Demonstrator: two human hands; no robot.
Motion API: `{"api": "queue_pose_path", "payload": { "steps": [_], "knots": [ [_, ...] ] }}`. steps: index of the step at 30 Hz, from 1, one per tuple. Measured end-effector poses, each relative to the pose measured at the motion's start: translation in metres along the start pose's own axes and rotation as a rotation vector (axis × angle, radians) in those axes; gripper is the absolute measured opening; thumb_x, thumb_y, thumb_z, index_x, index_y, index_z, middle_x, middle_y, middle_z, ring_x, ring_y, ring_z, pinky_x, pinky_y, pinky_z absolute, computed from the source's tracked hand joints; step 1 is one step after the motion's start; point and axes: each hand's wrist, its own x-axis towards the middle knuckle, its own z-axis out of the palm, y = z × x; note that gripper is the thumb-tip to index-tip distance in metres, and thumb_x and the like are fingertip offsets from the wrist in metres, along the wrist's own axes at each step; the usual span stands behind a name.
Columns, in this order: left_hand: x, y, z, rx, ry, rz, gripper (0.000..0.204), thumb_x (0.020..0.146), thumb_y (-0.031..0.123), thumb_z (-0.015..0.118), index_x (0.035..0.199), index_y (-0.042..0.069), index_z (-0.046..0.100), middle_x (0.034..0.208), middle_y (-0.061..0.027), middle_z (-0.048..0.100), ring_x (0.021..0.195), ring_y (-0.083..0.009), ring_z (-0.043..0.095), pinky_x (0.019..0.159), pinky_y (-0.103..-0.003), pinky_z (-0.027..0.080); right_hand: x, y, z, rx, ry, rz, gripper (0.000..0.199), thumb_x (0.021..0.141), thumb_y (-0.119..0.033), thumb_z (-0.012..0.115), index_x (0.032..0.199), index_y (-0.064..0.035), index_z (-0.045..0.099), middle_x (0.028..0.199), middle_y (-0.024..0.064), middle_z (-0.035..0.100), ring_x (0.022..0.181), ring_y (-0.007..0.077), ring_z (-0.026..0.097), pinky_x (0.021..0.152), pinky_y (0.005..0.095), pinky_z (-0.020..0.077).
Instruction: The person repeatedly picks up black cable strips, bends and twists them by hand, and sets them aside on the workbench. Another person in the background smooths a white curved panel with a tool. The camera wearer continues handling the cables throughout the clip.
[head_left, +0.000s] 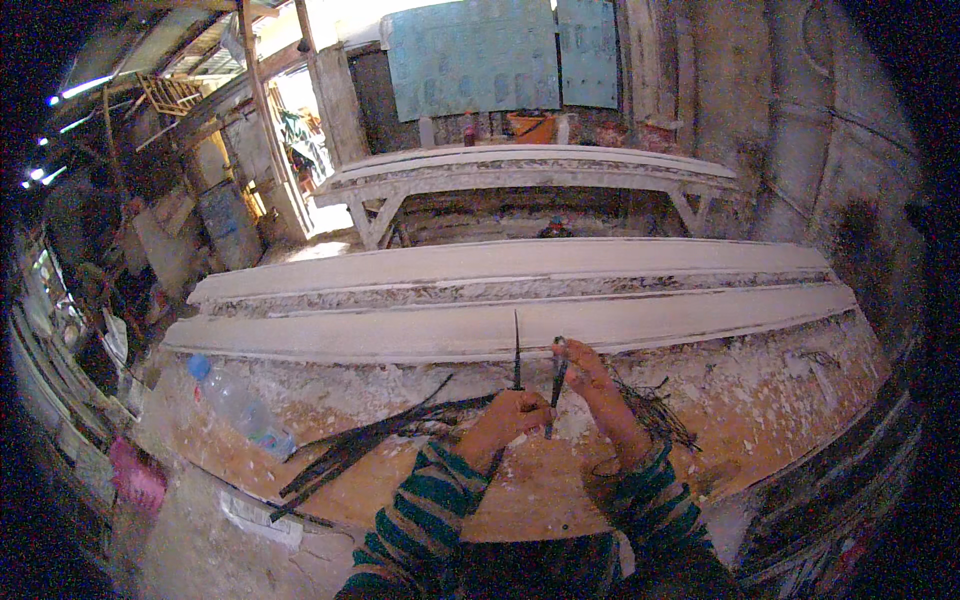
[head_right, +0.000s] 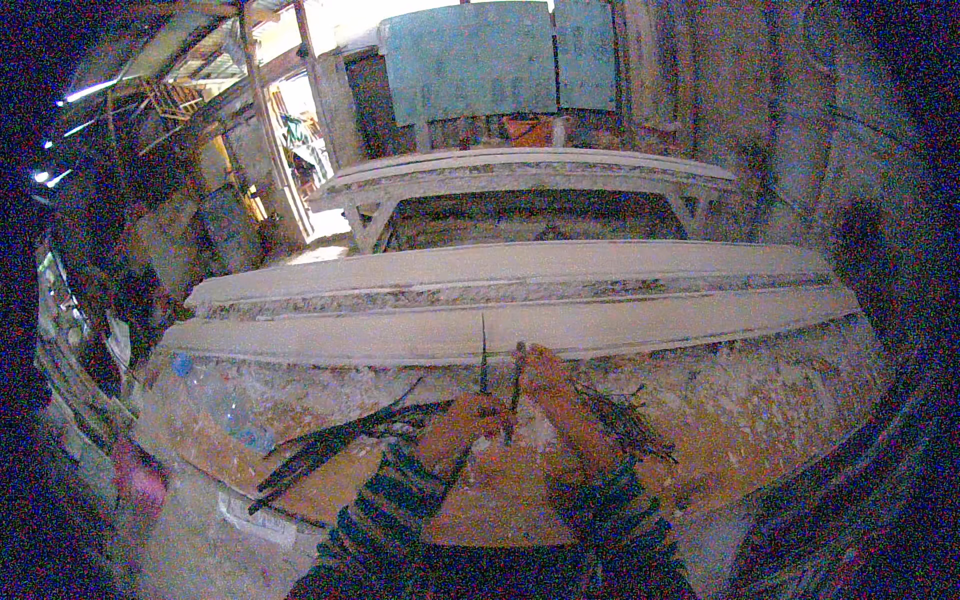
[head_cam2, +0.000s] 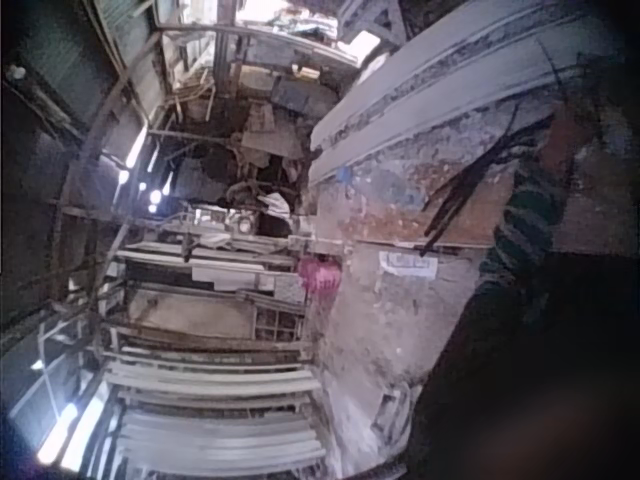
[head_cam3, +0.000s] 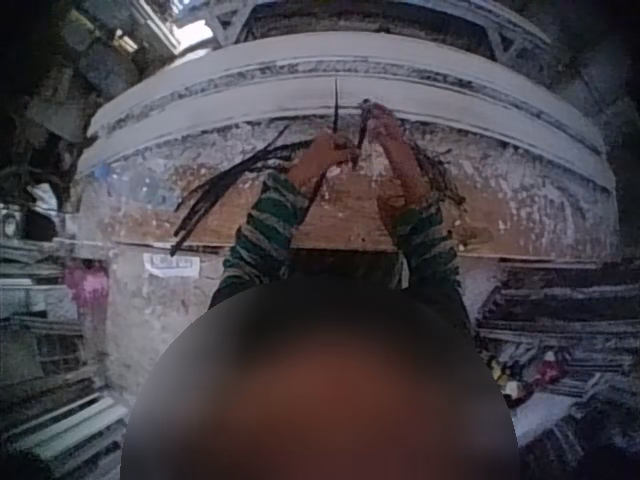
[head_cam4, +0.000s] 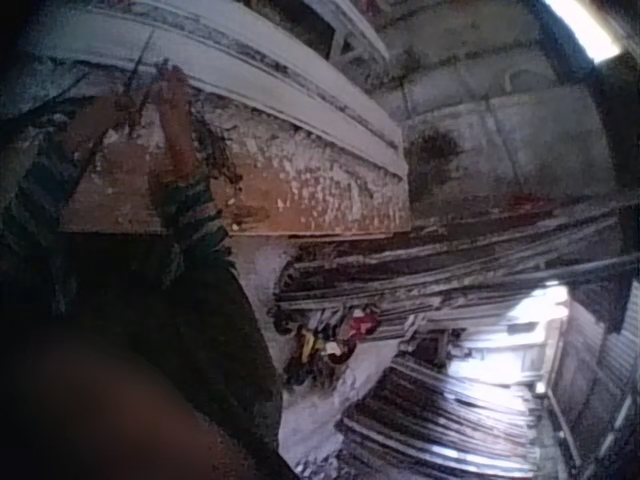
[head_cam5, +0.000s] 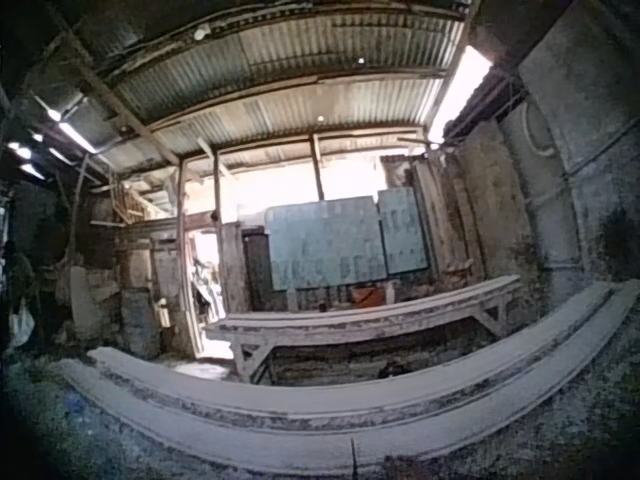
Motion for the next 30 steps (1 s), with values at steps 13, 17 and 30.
{"api": "queue_pose_path", "payload": {
  "steps": [13, 17, 30],
  "knots": [
    [0.000, 0.004, 0.001, -0.068, -0.116, 0.008, 0.022, 0.080, 0.025, 0.064, 0.076, 0.004, 0.066, 0.063, 0.0011, 0.057, 0.055, -0.0072, 0.048, 0.051, -0.024, 0.038, 0.007, 0.023, -0.011, -0.128, 0.203, -0.119, 0.039, 0.091, -0.034, 0.047, 0.120, -0.0078, 0.050, 0.126, 0.0103, 0.044, 0.121, 0.0232, 0.036, 0.101, 0.0375, 0.0265],
    [-0.006, 0.012, -0.007, -0.101, 0.147, -0.093, 0.019, 0.082, 0.025, 0.062, 0.080, 0.006, 0.066, 0.062, 0.0019, 0.055, 0.055, -0.0063, 0.047, 0.050, -0.022, 0.036, 0.002, 0.015, -0.003, -0.281, 0.142, -0.152, 0.030, 0.087, -0.023, 0.054, 0.113, -0.0088, 0.056, 0.121, 0.0113, 0.048, 0.115, 0.0245, 0.041, 0.098, 0.0360, 0.0309],
    [-0.002, 0.006, -0.016, -0.310, 0.263, -0.039, 0.022, 0.086, 0.023, 0.058, 0.088, 0.004, 0.067, 0.069, 0.0027, 0.059, 0.059, -0.0050, 0.047, 0.051, -0.020, 0.034, -0.003, 0.007, 0.023, -0.518, -0.023, -0.378, 0.028, 0.069, -0.002, 0.069, 0.094, -0.0139, 0.065, 0.091, 0.0070, 0.056, 0.089, 0.0242, 0.054, 0.076, 0.0341, 0.0450]
  ]
}}
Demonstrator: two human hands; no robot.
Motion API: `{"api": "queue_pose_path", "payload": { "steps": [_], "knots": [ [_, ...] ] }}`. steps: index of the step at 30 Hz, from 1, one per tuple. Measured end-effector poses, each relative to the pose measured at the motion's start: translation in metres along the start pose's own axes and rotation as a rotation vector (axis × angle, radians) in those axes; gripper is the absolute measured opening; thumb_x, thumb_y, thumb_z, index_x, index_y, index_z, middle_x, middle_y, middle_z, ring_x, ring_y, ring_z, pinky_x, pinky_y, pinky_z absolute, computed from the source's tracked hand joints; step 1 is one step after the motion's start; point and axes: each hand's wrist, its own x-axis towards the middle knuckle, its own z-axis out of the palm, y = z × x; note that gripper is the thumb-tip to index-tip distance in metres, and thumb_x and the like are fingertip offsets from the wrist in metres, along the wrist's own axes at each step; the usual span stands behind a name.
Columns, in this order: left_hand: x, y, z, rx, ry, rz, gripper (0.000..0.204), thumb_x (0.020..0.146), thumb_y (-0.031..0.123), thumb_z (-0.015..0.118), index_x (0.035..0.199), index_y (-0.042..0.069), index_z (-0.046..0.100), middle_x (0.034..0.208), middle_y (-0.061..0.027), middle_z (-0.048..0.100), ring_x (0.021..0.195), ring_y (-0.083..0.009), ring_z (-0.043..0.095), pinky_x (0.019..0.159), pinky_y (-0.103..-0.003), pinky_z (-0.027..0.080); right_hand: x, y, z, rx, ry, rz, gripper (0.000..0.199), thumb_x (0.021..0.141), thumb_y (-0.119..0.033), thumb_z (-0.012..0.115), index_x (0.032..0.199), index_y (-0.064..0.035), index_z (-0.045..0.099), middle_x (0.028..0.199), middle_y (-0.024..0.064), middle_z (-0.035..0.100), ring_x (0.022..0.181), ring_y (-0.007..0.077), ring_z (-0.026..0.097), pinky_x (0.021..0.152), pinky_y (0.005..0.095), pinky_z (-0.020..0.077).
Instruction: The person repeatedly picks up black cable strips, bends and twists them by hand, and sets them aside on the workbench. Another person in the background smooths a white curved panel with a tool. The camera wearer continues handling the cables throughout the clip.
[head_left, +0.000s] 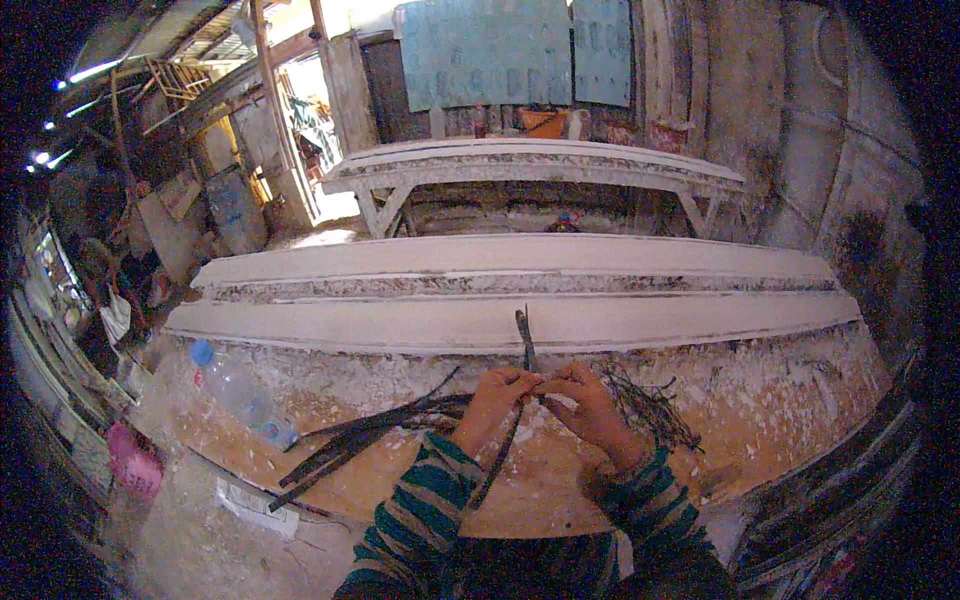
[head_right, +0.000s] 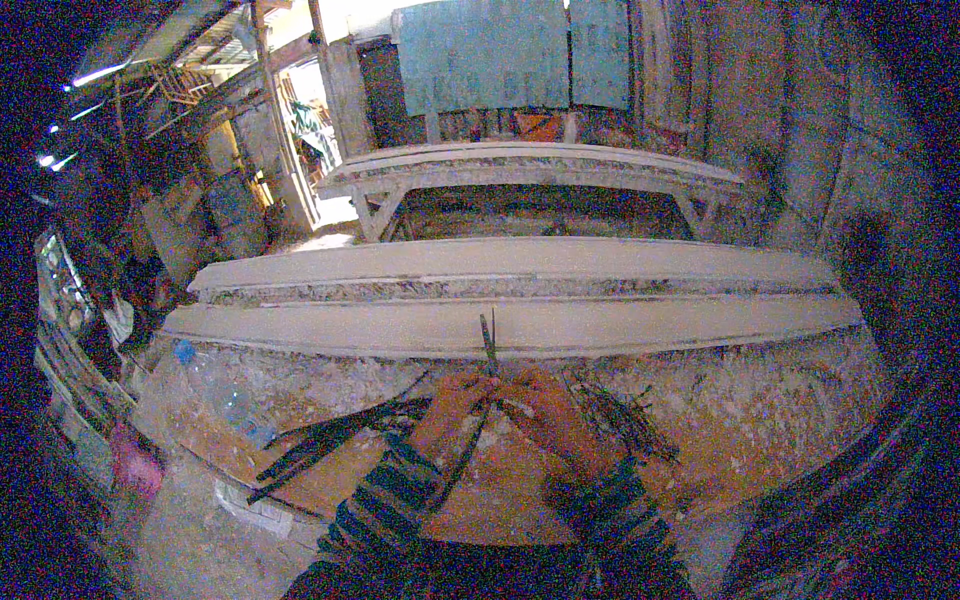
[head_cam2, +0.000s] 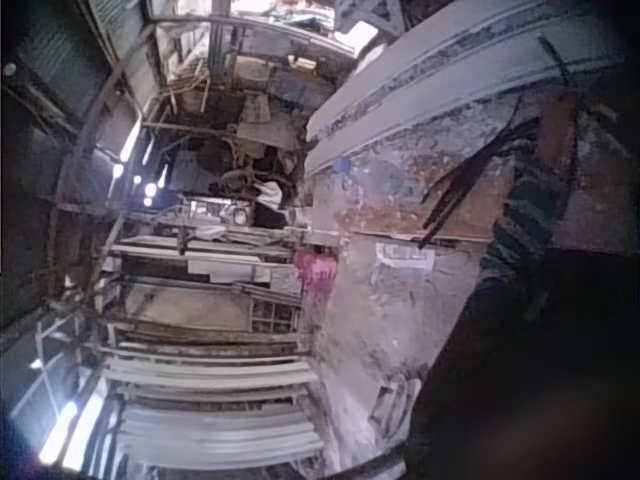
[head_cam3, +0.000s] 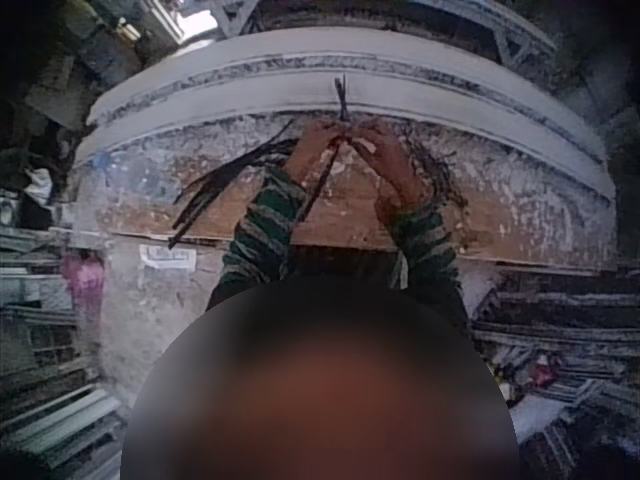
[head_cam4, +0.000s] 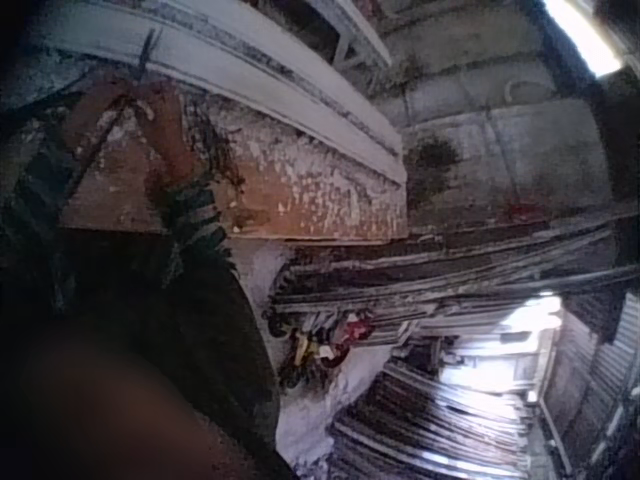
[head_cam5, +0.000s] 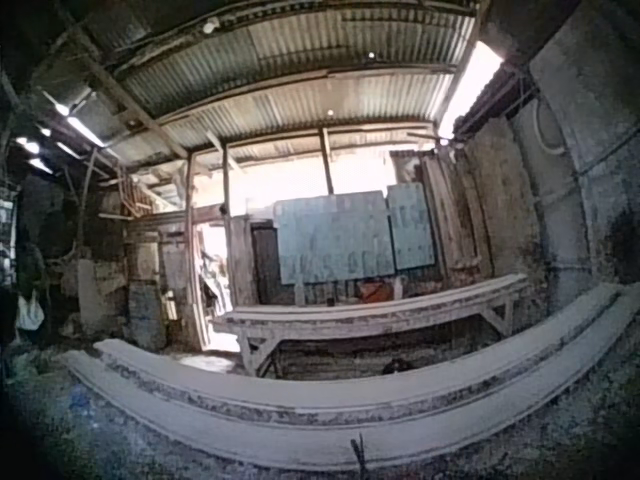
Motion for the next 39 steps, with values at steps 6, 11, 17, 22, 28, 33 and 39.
{"api": "queue_pose_path", "payload": {
  "steps": [6, 11, 17, 22, 28, 33, 39],
  "knots": [
    [0.002, -0.003, 0.000, -0.010, -0.018, -0.024, 0.022, 0.086, 0.023, 0.058, 0.089, 0.003, 0.067, 0.069, 0.0023, 0.059, 0.057, -0.0050, 0.046, 0.050, -0.020, 0.033, -0.002, 0.003, 0.004, 0.003, 0.067, -0.059, 0.030, 0.067, -0.003, 0.072, 0.094, -0.0143, 0.065, 0.092, 0.0069, 0.057, 0.087, 0.0242, 0.054, 0.075, 0.0339, 0.0458],
    [-0.001, 0.001, 0.000, -0.005, -0.012, 0.010, 0.021, 0.085, 0.023, 0.058, 0.087, 0.003, 0.067, 0.069, 0.0022, 0.059, 0.057, -0.0049, 0.046, 0.049, -0.020, 0.032, -0.002, 0.003, 0.004, -0.015, 0.071, -0.047, 0.028, 0.066, -0.004, 0.073, 0.092, -0.0133, 0.067, 0.092, 0.0072, 0.058, 0.088, 0.0240, 0.055, 0.076, 0.0337, 0.0460],
    [0.001, -0.002, 0.002, -0.076, -0.008, -0.044, 0.019, 0.085, 0.021, 0.059, 0.085, 0.004, 0.067, 0.068, 0.0020, 0.059, 0.056, -0.0049, 0.047, 0.049, -0.019, 0.032, -0.001, 0.000, 0.004, -0.008, 0.070, 0.007, 0.024, 0.067, -0.005, 0.073, 0.089, -0.0122, 0.068, 0.092, 0.0071, 0.059, 0.089, 0.0233, 0.055, 0.076, 0.0331, 0.0461],
    [-0.001, 0.002, 0.005, -0.061, -0.027, -0.064, 0.017, 0.085, 0.019, 0.058, 0.082, 0.004, 0.066, 0.066, 0.0024, 0.057, 0.056, -0.0049, 0.046, 0.051, -0.020, 0.035, -0.001, 0.000, 0.005, 0.061, 0.109, 0.066, 0.022, 0.069, -0.006, 0.072, 0.089, -0.0109, 0.068, 0.089, 0.0073, 0.061, 0.085, 0.0230, 0.058, 0.076, 0.0334, 0.0470],
    [-0.001, -0.015, 0.008, 0.042, 0.125, 0.059, 0.022, 0.082, 0.026, 0.060, 0.086, 0.005, 0.062, 0.075, -0.0003, 0.057, 0.064, -0.0093, 0.049, 0.052, -0.022, 0.039, 0.000, -0.007, 0.004, 0.178, 0.078, 0.465, 0.017, 0.077, -0.017, 0.067, 0.090, -0.0058, 0.068, 0.086, 0.0120, 0.065, 0.079, 0.0227, 0.063, 0.072, 0.0311, 0.0482],
    [0.022, -0.041, 0.003, 0.047, -0.018, 0.133, 0.021, 0.082, 0.028, 0.061, 0.093, 0.010, 0.062, 0.080, 0.0010, 0.058, 0.070, -0.0103, 0.051, 0.055, -0.024, 0.043, 0.000, -0.017, 0.008, 0.469, 0.178, 0.578, 0.015, 0.080, -0.020, 0.063, 0.077, -0.0051, 0.062, 0.071, 0.0010, 0.056, 0.065, 0.0115, 0.050, 0.059, 0.0260, 0.0405],
    [0.002, -0.036, 0.017, -0.006, -0.001, 0.392, 0.018, 0.081, 0.026, 0.064, 0.080, 0.009, 0.058, 0.069, 0.0021, 0.054, 0.060, -0.0073, 0.050, 0.047, -0.022, 0.042, -0.008, -0.003, 0.019, 0.721, 0.259, 0.535, 0.013, 0.081, -0.019, 0.061, 0.080, -0.0077, 0.055, 0.070, -0.0012, 0.054, 0.065, 0.0080, 0.047, 0.058, 0.0233, 0.0380]
  ]
}}
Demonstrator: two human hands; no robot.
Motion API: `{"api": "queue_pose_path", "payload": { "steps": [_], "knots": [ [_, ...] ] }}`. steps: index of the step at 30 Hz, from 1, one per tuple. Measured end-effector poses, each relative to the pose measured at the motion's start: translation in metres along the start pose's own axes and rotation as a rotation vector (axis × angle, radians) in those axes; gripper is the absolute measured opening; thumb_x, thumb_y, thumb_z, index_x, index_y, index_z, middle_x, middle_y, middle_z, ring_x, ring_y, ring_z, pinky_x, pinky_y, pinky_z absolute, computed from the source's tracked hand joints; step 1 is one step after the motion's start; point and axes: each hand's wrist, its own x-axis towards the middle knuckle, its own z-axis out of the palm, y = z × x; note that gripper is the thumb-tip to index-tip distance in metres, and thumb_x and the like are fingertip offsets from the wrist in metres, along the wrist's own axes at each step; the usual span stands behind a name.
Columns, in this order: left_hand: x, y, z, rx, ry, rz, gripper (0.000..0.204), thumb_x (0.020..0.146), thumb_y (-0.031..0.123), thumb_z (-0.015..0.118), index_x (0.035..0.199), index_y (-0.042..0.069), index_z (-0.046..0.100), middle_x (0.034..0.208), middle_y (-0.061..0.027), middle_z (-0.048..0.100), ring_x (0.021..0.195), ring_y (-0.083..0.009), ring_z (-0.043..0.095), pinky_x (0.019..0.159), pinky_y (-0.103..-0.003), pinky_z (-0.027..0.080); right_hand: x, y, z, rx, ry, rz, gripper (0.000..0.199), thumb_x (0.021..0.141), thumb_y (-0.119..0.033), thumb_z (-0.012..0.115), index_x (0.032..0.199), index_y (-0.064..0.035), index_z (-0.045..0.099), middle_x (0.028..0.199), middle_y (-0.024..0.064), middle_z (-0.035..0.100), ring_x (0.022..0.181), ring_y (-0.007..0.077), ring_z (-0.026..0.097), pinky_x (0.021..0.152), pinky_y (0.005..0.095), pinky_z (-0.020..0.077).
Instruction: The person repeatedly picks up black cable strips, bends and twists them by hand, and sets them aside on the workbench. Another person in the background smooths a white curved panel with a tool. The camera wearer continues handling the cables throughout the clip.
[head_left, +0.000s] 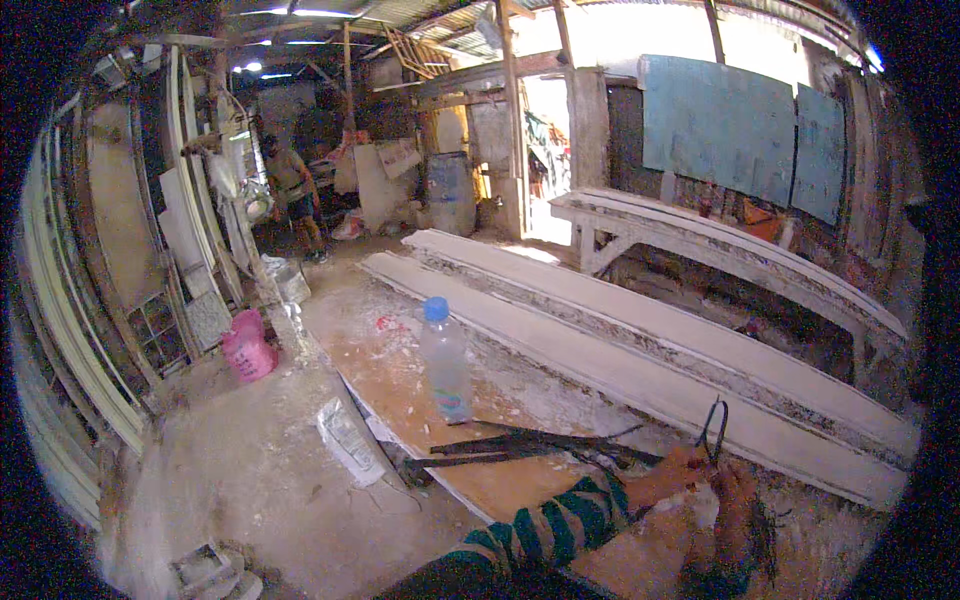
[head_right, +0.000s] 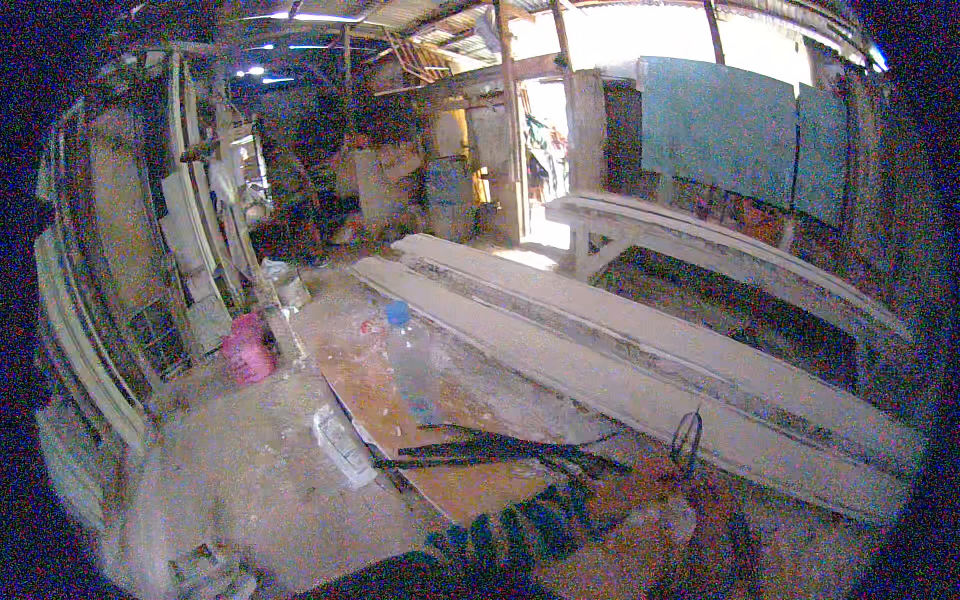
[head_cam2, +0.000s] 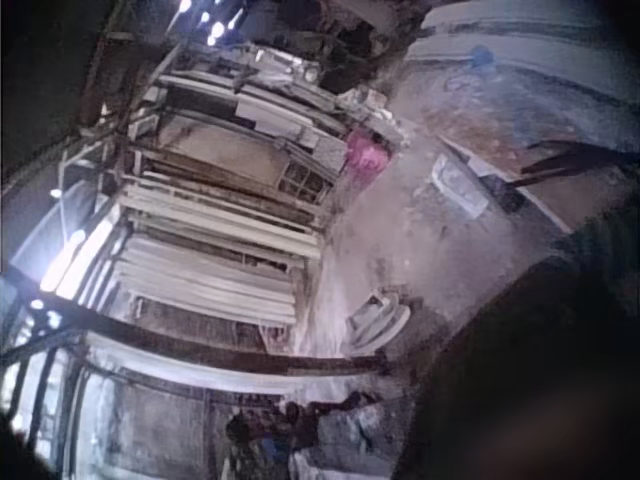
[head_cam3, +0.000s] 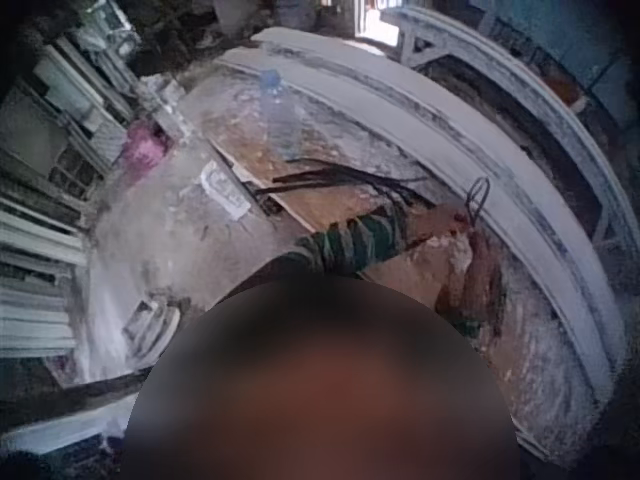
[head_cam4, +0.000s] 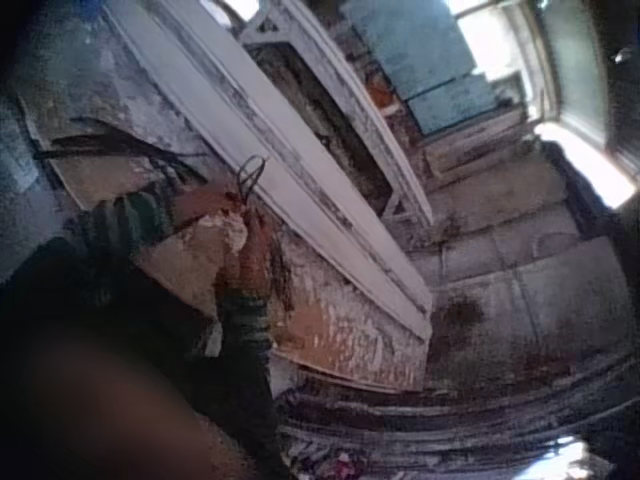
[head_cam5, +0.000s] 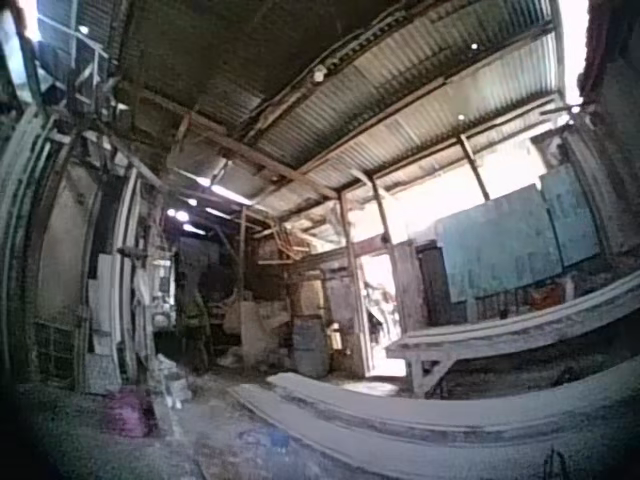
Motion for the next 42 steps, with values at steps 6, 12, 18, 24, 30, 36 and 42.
{"api": "queue_pose_path", "payload": {
  "steps": [6, 12, 18, 24, 30, 36, 42],
  "knots": [
    [0.017, -0.015, 0.006, 0.009, -0.017, -0.111, 0.024, 0.082, 0.026, 0.063, 0.069, 0.008, 0.054, 0.060, 0.0022, 0.049, 0.053, -0.0068, 0.046, 0.046, -0.023, 0.040, 0.006, 0.023, -0.009, 0.166, 0.057, 0.048, 0.016, 0.081, -0.019, 0.063, 0.088, -0.0090, 0.054, 0.076, -0.0001, 0.054, 0.068, 0.0092, 0.050, 0.064, 0.0234, 0.0417],
    [0.016, -0.022, 0.000, -0.131, 0.055, -0.092, 0.025, 0.084, 0.028, 0.062, 0.070, 0.009, 0.054, 0.061, 0.0039, 0.049, 0.054, -0.0067, 0.047, 0.048, -0.023, 0.040, 0.017, 0.025, -0.020, 0.008, -0.095, -0.051, 0.017, 0.078, -0.016, 0.067, 0.089, -0.0062, 0.060, 0.082, 0.0017, 0.058, 0.076, 0.0125, 0.055, 0.071, 0.0252, 0.0440],
    [0.020, -0.023, -0.004, -0.140, -0.007, -0.104, 0.019, 0.084, 0.028, 0.062, 0.079, 0.010, 0.058, 0.069, 0.0040, 0.056, 0.061, -0.0053, 0.050, 0.050, -0.022, 0.041, 0.009, 0.008, -0.015, -0.144, -0.100, -0.010, 0.015, 0.077, -0.017, 0.068, 0.084, -0.0045, 0.064, 0.079, 0.0021, 0.060, 0.074, 0.0123, 0.055, 0.070, 0.0258, 0.0441],
    [0.020, -0.049, -0.002, -0.110, 0.026, -0.161, 0.014, 0.082, 0.022, 0.064, 0.084, 0.009, 0.060, 0.075, 0.0016, 0.060, 0.068, -0.0068, 0.054, 0.056, -0.022, 0.044, 0.012, 0.013, -0.019, -0.152, -0.134, 0.037, 0.013, 0.078, -0.016, 0.065, 0.076, -0.0060, 0.058, 0.074, 0.0014, 0.058, 0.070, 0.0116, 0.054, 0.068, 0.0256, 0.0441],
    [0.024, -0.058, 0.000, -0.231, 0.066, 0.026, 0.018, 0.079, 0.015, 0.067, 0.091, 0.008, 0.056, 0.083, -0.0007, 0.058, 0.070, -0.0090, 0.054, 0.061, -0.023, 0.044, 0.005, 0.013, -0.017, 0.030, -0.167, 0.160, 0.012, 0.081, -0.018, 0.062, 0.083, -0.0067, 0.057, 0.077, 0.0026, 0.058, 0.072, 0.0129, 0.055, 0.068, 0.0274, 0.0454],
    [0.011, -0.022, -0.008, 0.009, -0.015, -0.148, 0.022, 0.079, 0.017, 0.068, 0.081, 0.008, 0.048, 0.072, 0.0015, 0.049, 0.064, -0.0073, 0.049, 0.053, -0.025, 0.042, 0.008, 0.007, -0.013, 0.272, -0.226, 0.290, 0.015, 0.080, -0.019, 0.061, 0.086, -0.0060, 0.057, 0.080, 0.0032, 0.059, 0.072, 0.0147, 0.056, 0.069, 0.0293, 0.0466],
    [0.012, -0.022, -0.007, -0.171, -0.097, -0.161, 0.017, 0.083, 0.014, 0.063, 0.083, 0.010, 0.046, 0.075, 0.0003, 0.048, 0.063, -0.0070, 0.049, 0.048, -0.022, 0.041, 0.002, -0.003, -0.014, 0.215, -0.165, 0.314, 0.015, 0.081, -0.020, 0.060, 0.086, -0.0064, 0.057, 0.082, 0.0041, 0.060, 0.076, 0.0168, 0.059, 0.071, 0.0326, 0.0491]
  ]
}}
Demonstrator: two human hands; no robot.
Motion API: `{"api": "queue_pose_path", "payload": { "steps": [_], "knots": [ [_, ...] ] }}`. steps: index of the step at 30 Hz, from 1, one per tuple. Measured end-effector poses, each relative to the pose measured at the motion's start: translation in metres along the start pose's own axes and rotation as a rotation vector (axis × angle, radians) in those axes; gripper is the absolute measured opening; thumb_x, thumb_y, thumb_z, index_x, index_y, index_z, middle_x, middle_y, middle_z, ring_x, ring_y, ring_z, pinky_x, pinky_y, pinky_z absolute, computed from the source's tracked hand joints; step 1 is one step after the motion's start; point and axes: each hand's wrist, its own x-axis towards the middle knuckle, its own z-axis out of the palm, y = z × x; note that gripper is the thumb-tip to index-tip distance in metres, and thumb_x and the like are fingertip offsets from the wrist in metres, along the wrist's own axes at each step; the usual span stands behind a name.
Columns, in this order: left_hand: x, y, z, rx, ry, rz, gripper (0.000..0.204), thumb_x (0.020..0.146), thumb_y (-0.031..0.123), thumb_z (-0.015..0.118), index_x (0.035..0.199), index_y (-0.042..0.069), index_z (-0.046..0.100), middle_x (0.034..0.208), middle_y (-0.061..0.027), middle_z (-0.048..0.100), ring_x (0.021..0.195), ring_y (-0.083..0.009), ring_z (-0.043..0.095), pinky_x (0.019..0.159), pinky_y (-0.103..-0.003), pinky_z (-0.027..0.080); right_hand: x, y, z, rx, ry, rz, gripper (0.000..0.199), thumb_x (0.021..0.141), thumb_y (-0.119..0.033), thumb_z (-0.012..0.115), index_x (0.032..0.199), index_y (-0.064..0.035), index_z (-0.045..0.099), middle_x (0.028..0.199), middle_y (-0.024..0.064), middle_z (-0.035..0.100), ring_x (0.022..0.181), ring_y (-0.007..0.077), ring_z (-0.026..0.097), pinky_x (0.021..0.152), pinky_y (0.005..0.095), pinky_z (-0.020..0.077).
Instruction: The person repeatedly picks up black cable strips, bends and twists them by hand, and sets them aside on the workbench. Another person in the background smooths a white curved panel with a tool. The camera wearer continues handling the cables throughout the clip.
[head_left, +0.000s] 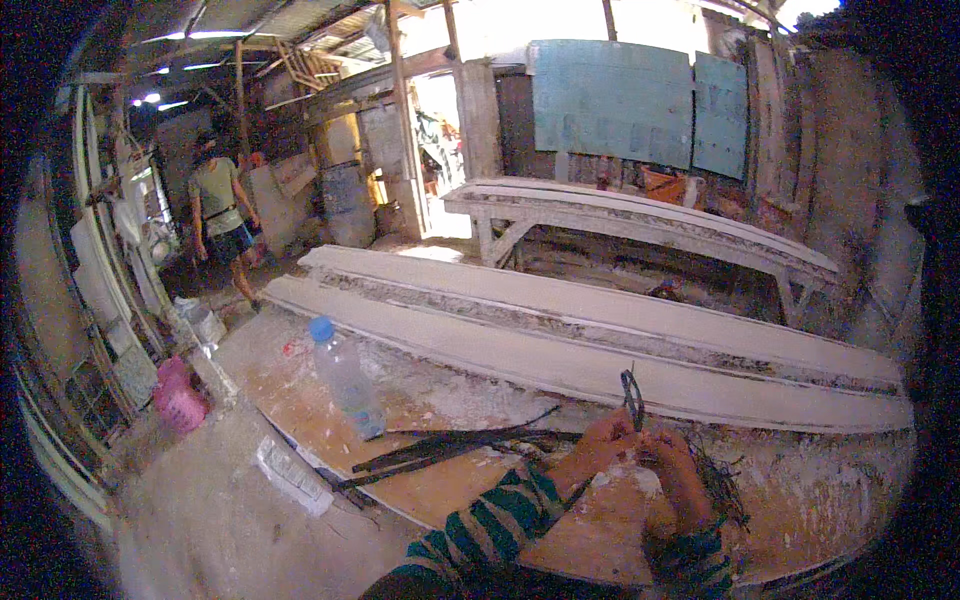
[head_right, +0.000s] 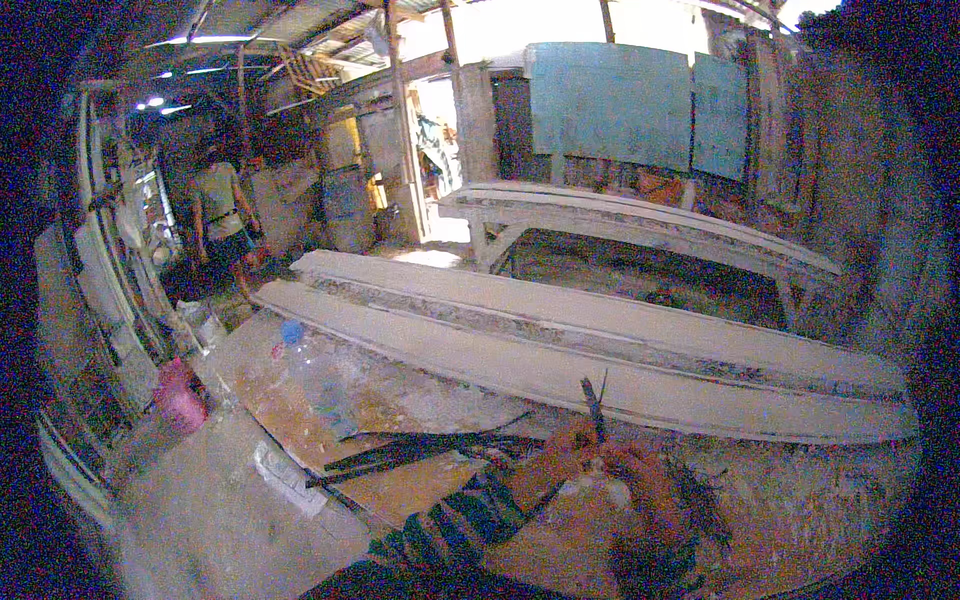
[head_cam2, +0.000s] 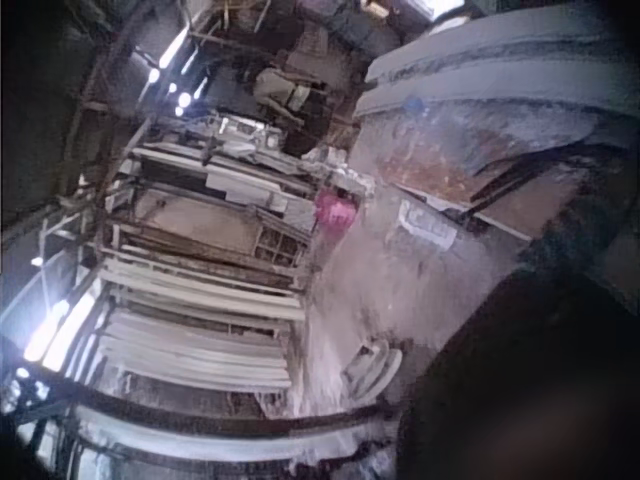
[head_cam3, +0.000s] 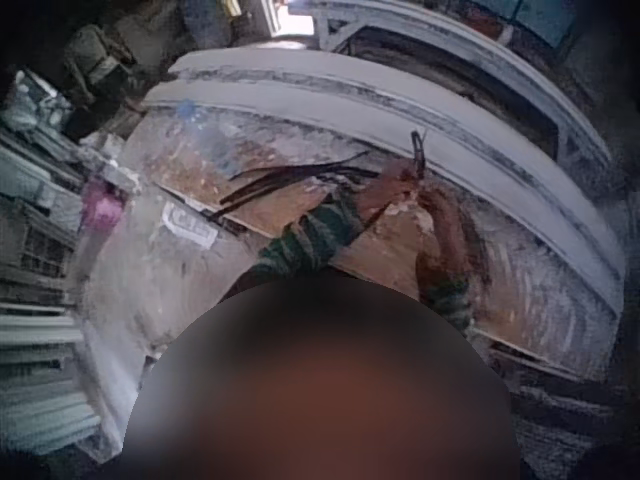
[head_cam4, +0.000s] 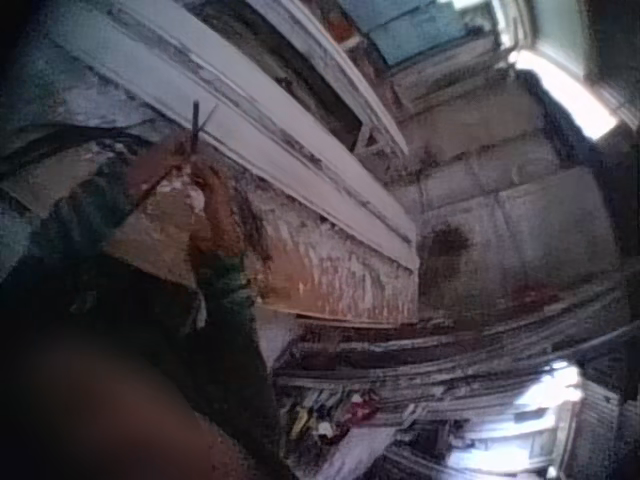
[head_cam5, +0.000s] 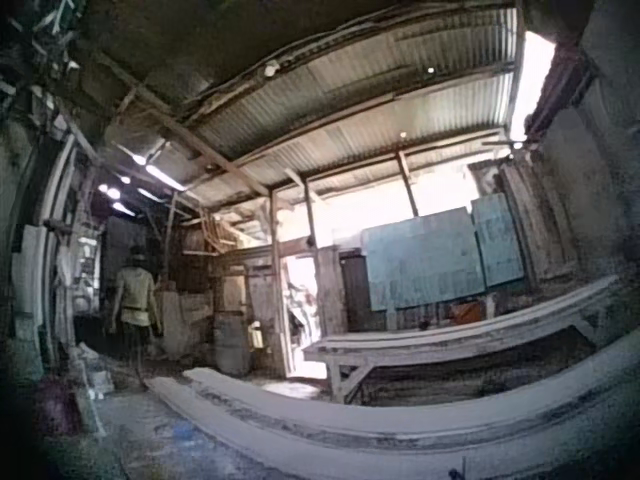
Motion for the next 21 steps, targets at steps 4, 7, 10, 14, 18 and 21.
{"api": "queue_pose_path", "payload": {
  "steps": [4, 7, 10, 14, 18, 21],
  "knots": [
    [-0.004, -0.002, 0.005, 0.014, -0.003, 0.098, 0.015, 0.085, 0.012, 0.060, 0.085, 0.011, 0.045, 0.079, 0.0004, 0.045, 0.062, -0.0072, 0.048, 0.048, -0.022, 0.042, -0.001, -0.004, -0.005, -0.137, -0.043, 0.040, 0.014, 0.081, -0.020, 0.059, 0.084, -0.0067, 0.058, 0.080, 0.0036, 0.061, 0.076, 0.0170, 0.060, 0.072, 0.0333, 0.0493],
    [-0.007, 0.007, 0.007, 0.012, -0.013, 0.107, 0.015, 0.085, 0.012, 0.060, 0.085, 0.011, 0.045, 0.080, 0.0010, 0.044, 0.063, -0.0076, 0.047, 0.048, -0.022, 0.042, 0.002, -0.003, -0.006, 0.038, -0.065, 0.104, 0.012, 0.081, -0.019, 0.059, 0.083, -0.0065, 0.058, 0.077, 0.0029, 0.060, 0.073, 0.0164, 0.059, 0.071, 0.0312, 0.0483],
    [-0.008, 0.015, 0.005, 0.087, -0.046, 0.123, 0.014, 0.084, 0.011, 0.060, 0.085, 0.011, 0.046, 0.081, 0.0010, 0.045, 0.064, -0.0081, 0.048, 0.049, -0.023, 0.043, 0.004, -0.003, -0.007, -0.133, -0.090, 0.067, 0.012, 0.081, -0.018, 0.059, 0.083, -0.0064, 0.057, 0.076, 0.0030, 0.059, 0.070, 0.0155, 0.057, 0.068, 0.0289, 0.0467],
    [-0.004, 0.012, 0.001, 0.104, -0.047, 0.120, 0.014, 0.082, 0.009, 0.061, 0.083, 0.009, 0.047, 0.080, 0.0008, 0.047, 0.066, -0.0086, 0.049, 0.051, -0.023, 0.044, 0.002, -0.001, -0.007, 0.013, -0.024, 0.012, 0.010, 0.081, -0.016, 0.060, 0.081, -0.0066, 0.056, 0.074, 0.0036, 0.059, 0.067, 0.0146, 0.055, 0.064, 0.0272, 0.0451],
    [-0.001, 0.005, 0.001, 0.054, -0.067, 0.094, 0.015, 0.080, 0.010, 0.065, 0.082, 0.008, 0.050, 0.075, 0.0004, 0.050, 0.065, -0.0093, 0.051, 0.052, -0.024, 0.047, 0.005, 0.002, -0.009, 0.033, 0.022, -0.011, 0.006, 0.080, -0.010, 0.060, 0.079, -0.0066, 0.055, 0.075, 0.0035, 0.058, 0.066, 0.0132, 0.054, 0.062, 0.0266, 0.0449],
    [-0.003, 0.008, 0.005, 0.094, -0.036, 0.045, 0.015, 0.078, 0.011, 0.067, 0.082, 0.008, 0.052, 0.074, -0.0001, 0.053, 0.064, -0.0103, 0.054, 0.052, -0.025, 0.048, 0.007, 0.003, -0.012, -0.036, 0.037, -0.048, 0.007, 0.079, -0.010, 0.061, 0.079, -0.0068, 0.055, 0.076, 0.0031, 0.058, 0.066, 0.0118, 0.054, 0.062, 0.0255, 0.0448]
  ]
}}
